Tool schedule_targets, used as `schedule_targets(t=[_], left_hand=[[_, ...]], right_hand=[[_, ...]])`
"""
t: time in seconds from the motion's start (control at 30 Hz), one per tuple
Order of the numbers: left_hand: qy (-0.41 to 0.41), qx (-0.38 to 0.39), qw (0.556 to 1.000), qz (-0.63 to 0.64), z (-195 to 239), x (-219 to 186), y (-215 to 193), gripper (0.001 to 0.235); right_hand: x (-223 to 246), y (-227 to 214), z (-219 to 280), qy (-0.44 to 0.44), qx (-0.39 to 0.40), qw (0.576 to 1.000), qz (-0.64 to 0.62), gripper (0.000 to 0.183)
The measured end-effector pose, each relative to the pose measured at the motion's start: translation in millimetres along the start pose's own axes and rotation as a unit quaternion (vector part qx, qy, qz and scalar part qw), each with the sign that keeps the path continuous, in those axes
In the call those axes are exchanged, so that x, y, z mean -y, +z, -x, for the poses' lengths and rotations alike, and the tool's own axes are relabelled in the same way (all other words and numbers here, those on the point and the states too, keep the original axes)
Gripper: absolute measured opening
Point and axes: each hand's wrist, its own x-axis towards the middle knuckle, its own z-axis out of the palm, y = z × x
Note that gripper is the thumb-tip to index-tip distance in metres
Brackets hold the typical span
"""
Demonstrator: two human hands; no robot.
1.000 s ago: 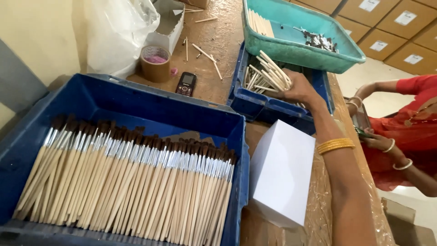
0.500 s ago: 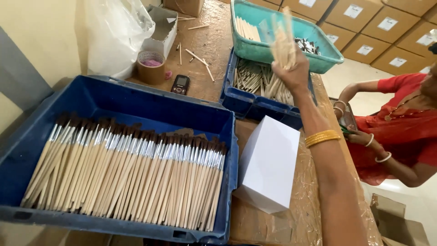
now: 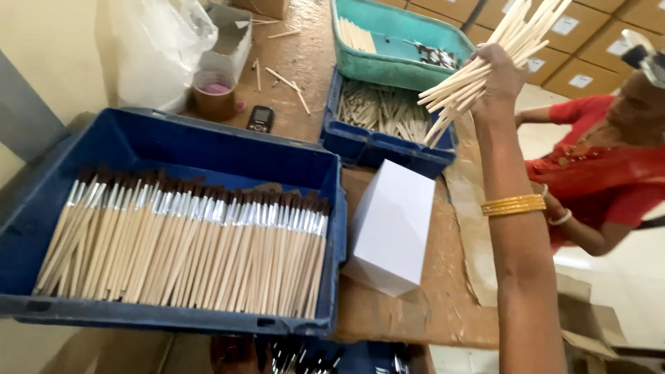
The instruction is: Sorting and bundling thin wooden brushes or sticks in a factory setting.
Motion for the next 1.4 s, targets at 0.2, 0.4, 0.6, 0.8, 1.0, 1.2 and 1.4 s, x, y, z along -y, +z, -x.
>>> schedule_targets(t=[0.2,0.4,0.6,0.8,1.0,1.2,1.4], left_hand=[[0.154,0.019,0.927,0.342,31,-85,5,0.035],[0.152,0.064,0.824,0.542,-166,-218,-155,0.053],[0.149,0.08,0.855,0.491,-220,-323,-109,0.079],[0.13,0.139,0.876,0.443,-211,-362,-60,0.073],[0.104,0.15,0.874,0.45,-205,-370,-32,0.071],[0.058,0.256,0.831,0.491,-208,-374,-27,0.076],[0.13,0.118,0.858,0.484,-203,-366,4,0.078]], right_hand=[[63,-63,76,0.127,0.001,0.992,-0.005,0.02],[80,-109,189,0.204,-0.046,0.974,0.082,0.015],[86,-133,261,0.176,-0.033,0.979,0.099,0.016],[95,-140,278,0.136,-0.019,0.984,0.115,0.016],[81,-143,287,0.082,-0.003,0.986,0.148,0.019],[74,-148,300,0.095,-0.011,0.987,0.127,0.015],[45,-166,311,0.108,-0.025,0.989,0.102,0.016]])
